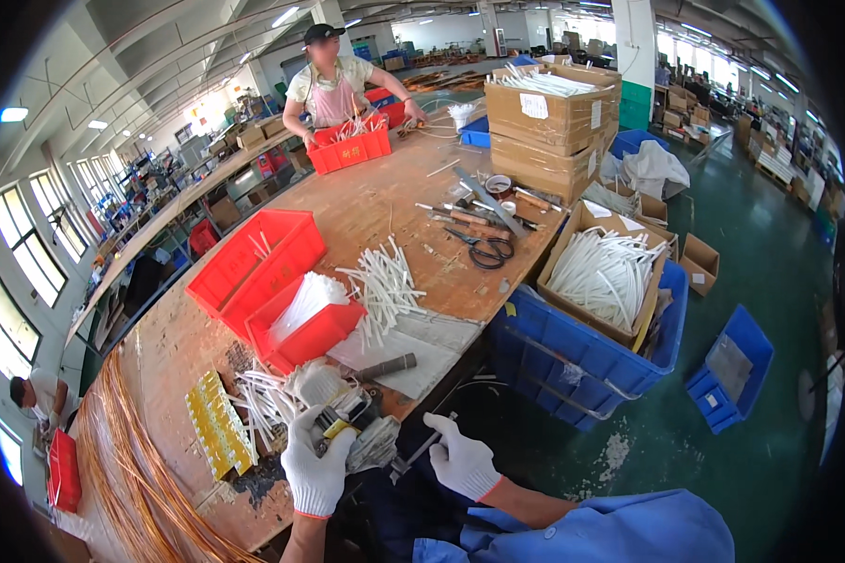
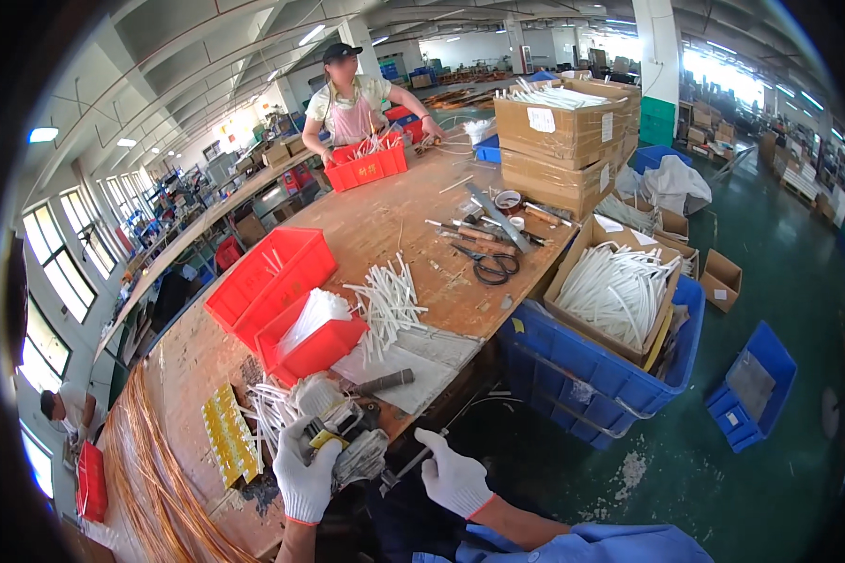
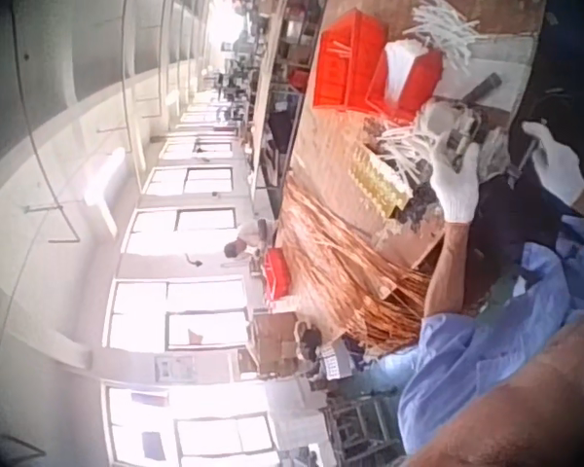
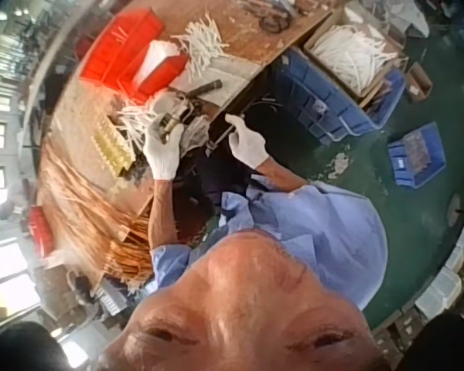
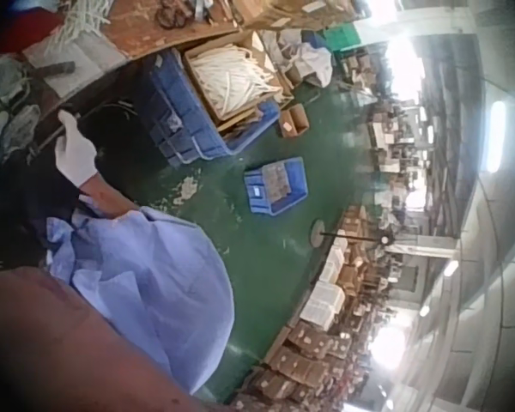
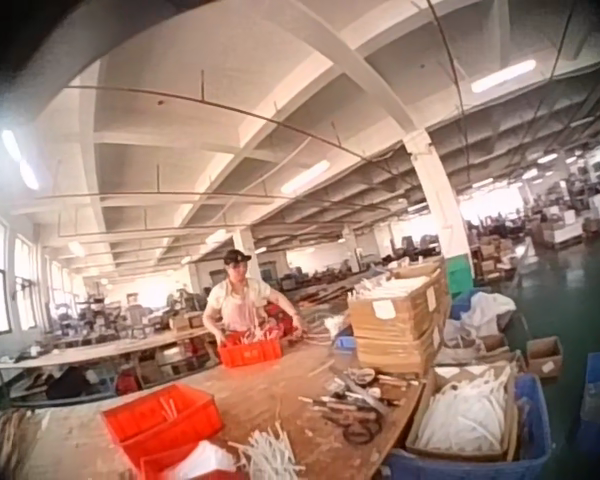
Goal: Assembling small electrical transformers or coils at a workbench.
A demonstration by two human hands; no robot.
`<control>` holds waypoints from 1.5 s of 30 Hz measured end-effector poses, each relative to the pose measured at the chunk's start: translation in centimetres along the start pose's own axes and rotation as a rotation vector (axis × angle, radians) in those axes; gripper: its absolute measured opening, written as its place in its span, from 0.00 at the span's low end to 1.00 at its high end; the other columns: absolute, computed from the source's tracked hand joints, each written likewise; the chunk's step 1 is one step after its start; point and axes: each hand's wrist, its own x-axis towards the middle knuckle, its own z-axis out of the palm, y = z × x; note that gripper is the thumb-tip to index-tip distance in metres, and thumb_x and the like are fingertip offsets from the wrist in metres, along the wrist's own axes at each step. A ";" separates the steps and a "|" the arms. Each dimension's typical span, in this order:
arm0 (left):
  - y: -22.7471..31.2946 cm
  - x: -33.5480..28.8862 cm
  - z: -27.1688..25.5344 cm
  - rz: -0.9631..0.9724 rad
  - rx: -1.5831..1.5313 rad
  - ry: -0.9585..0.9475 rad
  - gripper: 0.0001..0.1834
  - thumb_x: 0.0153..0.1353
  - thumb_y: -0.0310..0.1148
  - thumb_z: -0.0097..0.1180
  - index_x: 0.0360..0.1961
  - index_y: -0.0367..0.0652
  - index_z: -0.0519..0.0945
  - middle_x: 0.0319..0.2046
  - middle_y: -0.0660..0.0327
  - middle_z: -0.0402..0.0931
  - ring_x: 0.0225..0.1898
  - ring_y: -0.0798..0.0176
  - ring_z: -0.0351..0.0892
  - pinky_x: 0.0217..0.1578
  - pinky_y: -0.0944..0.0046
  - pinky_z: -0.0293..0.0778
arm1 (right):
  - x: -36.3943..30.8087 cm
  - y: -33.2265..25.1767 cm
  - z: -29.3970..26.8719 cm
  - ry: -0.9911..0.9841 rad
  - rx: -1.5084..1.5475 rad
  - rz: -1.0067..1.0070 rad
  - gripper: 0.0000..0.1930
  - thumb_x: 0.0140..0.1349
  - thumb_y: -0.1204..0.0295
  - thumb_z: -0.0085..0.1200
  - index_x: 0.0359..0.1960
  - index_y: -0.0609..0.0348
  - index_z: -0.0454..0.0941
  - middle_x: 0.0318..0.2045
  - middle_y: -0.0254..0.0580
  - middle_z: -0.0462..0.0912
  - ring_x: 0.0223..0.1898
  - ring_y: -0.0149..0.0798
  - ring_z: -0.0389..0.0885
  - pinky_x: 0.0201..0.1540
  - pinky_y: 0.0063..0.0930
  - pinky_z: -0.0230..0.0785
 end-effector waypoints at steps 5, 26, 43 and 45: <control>-0.6 -0.1 0.1 -0.010 -0.057 -0.016 0.31 0.63 0.25 0.75 0.67 0.33 0.79 0.50 0.56 0.90 0.50 0.66 0.88 0.55 0.61 0.84 | -3.7 2.5 7.5 -0.255 0.286 0.202 0.28 0.70 0.65 0.61 0.70 0.47 0.67 0.30 0.49 0.88 0.34 0.61 0.91 0.42 0.62 0.80; -25.3 -9.4 -25.1 -0.394 1.146 0.758 0.25 0.71 0.50 0.67 0.59 0.42 0.88 0.57 0.46 0.87 0.64 0.42 0.81 0.65 0.45 0.77 | -0.2 -21.6 -4.1 -1.068 0.820 -1.089 0.13 0.60 0.64 0.72 0.47 0.48 0.91 0.36 0.38 0.92 0.33 0.43 0.89 0.33 0.40 0.80; -30.5 -7.8 -30.7 -0.504 1.211 0.372 0.15 0.72 0.38 0.66 0.40 0.35 0.79 0.41 0.39 0.83 0.42 0.31 0.87 0.44 0.38 0.80 | -2.8 -12.0 3.4 -0.838 0.538 -0.544 0.13 0.75 0.60 0.66 0.48 0.57 0.91 0.42 0.46 0.92 0.41 0.52 0.92 0.42 0.41 0.83; -31.6 -7.6 -31.3 -0.423 1.016 0.525 0.16 0.69 0.36 0.66 0.33 0.34 0.77 0.30 0.42 0.80 0.33 0.36 0.83 0.40 0.41 0.78 | -4.5 -10.3 5.0 -0.853 0.594 -0.509 0.14 0.75 0.57 0.65 0.44 0.55 0.90 0.37 0.51 0.91 0.40 0.59 0.90 0.42 0.47 0.80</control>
